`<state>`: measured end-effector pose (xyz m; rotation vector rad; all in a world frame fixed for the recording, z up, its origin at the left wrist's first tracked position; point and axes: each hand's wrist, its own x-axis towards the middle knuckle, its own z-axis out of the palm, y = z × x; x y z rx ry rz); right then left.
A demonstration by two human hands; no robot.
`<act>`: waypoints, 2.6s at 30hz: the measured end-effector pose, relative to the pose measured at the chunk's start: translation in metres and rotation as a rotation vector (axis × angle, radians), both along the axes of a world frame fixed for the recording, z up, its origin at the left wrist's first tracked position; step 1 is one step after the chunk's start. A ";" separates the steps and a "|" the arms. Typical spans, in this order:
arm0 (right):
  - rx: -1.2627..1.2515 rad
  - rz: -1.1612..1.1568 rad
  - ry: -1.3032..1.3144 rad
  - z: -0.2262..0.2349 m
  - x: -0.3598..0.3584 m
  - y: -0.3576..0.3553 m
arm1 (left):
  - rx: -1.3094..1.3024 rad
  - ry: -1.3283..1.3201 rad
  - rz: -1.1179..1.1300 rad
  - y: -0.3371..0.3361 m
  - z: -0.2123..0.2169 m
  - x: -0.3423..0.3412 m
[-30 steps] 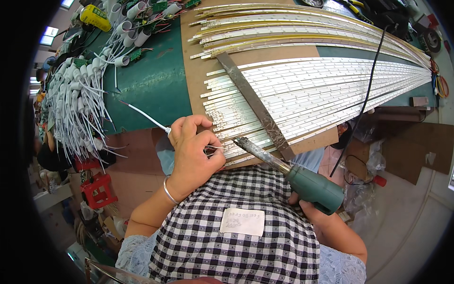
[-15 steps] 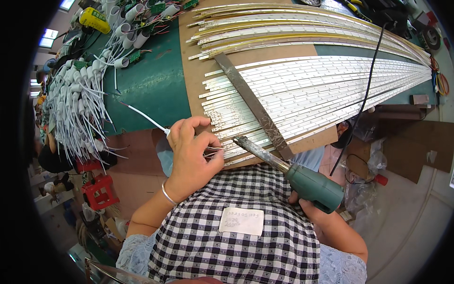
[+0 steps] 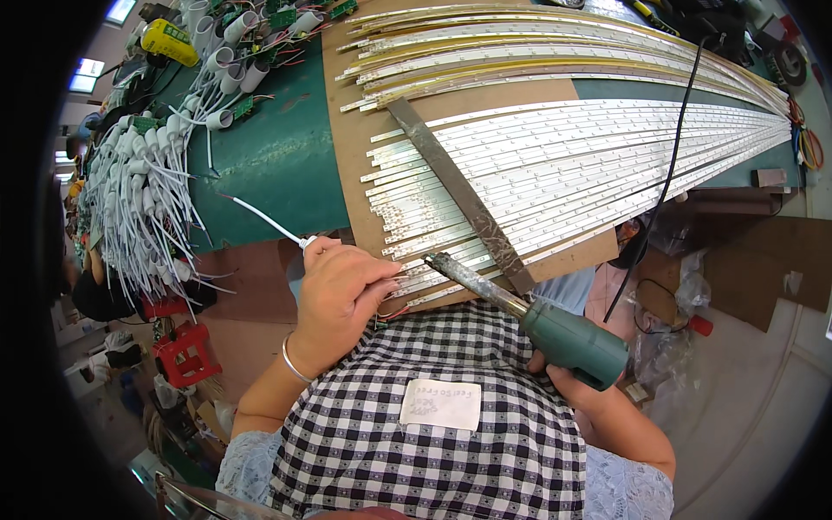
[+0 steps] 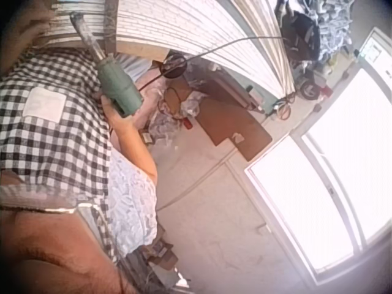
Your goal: The person is soldering wires to small green circuit boards at a workbench. They repeatedly pick up a board, position a wire, and use a soldering iron to attach the wire to the board's terminals. The person then places the finished unit aside and repeats the process with the next board.
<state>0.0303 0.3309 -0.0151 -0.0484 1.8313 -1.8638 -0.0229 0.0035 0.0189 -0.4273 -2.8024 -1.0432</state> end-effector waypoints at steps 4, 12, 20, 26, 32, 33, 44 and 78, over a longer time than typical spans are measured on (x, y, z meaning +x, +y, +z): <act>-0.010 -0.020 -0.006 0.002 0.000 -0.002 | 0.040 0.006 -0.002 0.000 -0.003 -0.001; -0.033 0.060 0.069 0.003 -0.007 0.000 | 0.058 0.046 0.033 0.008 -0.017 -0.001; 0.170 0.174 0.328 0.015 -0.022 -0.008 | 0.004 0.055 0.029 0.009 -0.016 -0.001; 0.161 0.149 0.372 0.016 -0.024 -0.012 | -0.051 0.100 0.024 0.010 -0.016 -0.001; 0.192 0.139 0.352 0.011 -0.019 -0.009 | -0.180 0.127 -0.006 0.012 -0.011 -0.002; 0.200 0.134 0.353 0.013 -0.019 -0.010 | -0.208 0.134 -0.016 0.012 -0.010 -0.002; 0.149 0.127 0.261 0.014 -0.018 -0.005 | -0.264 0.082 -0.027 0.013 -0.001 -0.006; -0.298 -0.234 0.081 0.004 -0.025 -0.006 | -0.254 0.083 0.034 0.019 0.000 -0.007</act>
